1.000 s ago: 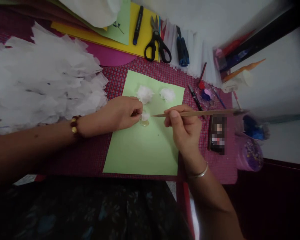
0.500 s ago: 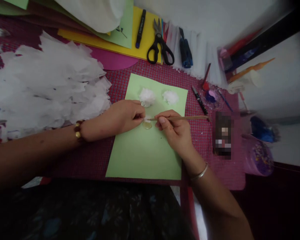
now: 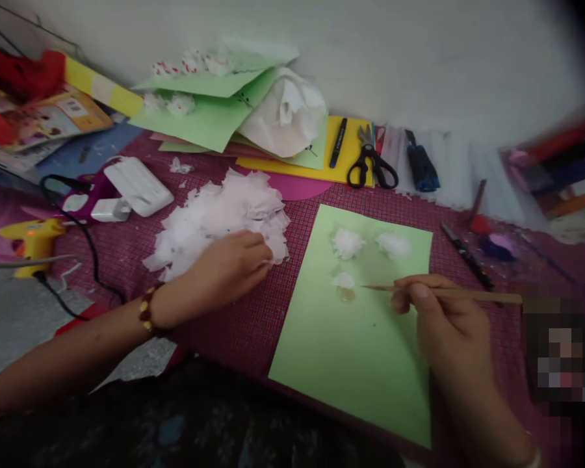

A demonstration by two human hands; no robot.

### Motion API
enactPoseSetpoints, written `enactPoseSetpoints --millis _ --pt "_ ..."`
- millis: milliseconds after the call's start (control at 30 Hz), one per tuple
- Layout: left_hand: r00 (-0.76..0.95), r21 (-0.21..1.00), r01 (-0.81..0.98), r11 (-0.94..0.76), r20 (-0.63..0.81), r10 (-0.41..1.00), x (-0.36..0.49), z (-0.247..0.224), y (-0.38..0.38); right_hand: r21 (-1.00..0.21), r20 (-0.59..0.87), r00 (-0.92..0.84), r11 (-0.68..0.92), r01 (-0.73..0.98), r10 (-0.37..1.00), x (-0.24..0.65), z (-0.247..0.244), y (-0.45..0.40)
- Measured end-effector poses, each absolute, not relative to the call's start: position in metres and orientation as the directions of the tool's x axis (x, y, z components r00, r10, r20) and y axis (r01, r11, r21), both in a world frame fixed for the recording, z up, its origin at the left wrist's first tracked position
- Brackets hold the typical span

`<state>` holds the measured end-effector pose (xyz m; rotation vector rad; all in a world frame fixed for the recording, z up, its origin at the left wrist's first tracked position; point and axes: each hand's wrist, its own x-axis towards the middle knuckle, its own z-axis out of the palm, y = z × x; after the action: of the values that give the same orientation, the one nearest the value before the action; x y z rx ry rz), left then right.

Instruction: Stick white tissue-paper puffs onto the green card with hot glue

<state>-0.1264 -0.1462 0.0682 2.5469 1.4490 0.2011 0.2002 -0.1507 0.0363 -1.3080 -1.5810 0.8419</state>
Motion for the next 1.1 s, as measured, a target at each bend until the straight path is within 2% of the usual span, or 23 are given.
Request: enactPoseSetpoints --millis 67,133,300,433,533,633,700,833,1100 --pt "0.404 0.097 0.904 -0.415 0.116 0.907 -0.140 0.069 -0.136 -0.921 0.176 -0.036 0.177 0.346 0.984 0.202 0.033 -0.148" --pt "0.318 0.024 0.945 -0.327 0.172 0.932 -0.145 0.068 -0.126 -0.926 0.157 -0.035 0.159 0.342 0.987 0.202 0.029 -0.146" --pt "0.227 0.042 0.971 -0.234 0.134 0.965 -0.137 0.059 -0.110 -0.926 0.151 -0.040 0.155 0.343 0.988 0.201 0.027 -0.146" --pt "0.161 0.174 0.968 -0.180 0.121 0.980 -0.141 0.065 -0.104 -0.929 0.154 -0.034 0.156 0.336 0.987 0.203 0.028 -0.148" --pt "0.092 0.439 0.891 -0.112 0.066 0.994 -0.148 0.081 -0.105 -0.932 0.169 -0.036 0.172 0.319 0.985 0.204 0.029 -0.149" --pt "0.083 0.748 0.663 -0.020 -0.047 0.995 -0.145 0.098 -0.111 -0.930 0.209 -0.048 0.214 0.298 0.977 0.204 0.029 -0.149" --pt "0.135 0.853 0.521 0.022 -0.108 0.985 -0.135 0.105 -0.114 -0.933 0.219 -0.053 0.225 0.281 0.974 0.204 0.030 -0.149" --pt "0.270 0.902 0.429 0.055 -0.186 0.945 -0.108 0.105 -0.113 -0.943 0.251 -0.087 0.264 0.203 0.964 0.200 0.032 -0.148" --pt "0.434 0.867 0.498 0.008 -0.257 0.864 -0.072 0.074 -0.115 -0.972 0.186 -0.113 0.200 0.123 0.976 0.191 0.030 -0.151"
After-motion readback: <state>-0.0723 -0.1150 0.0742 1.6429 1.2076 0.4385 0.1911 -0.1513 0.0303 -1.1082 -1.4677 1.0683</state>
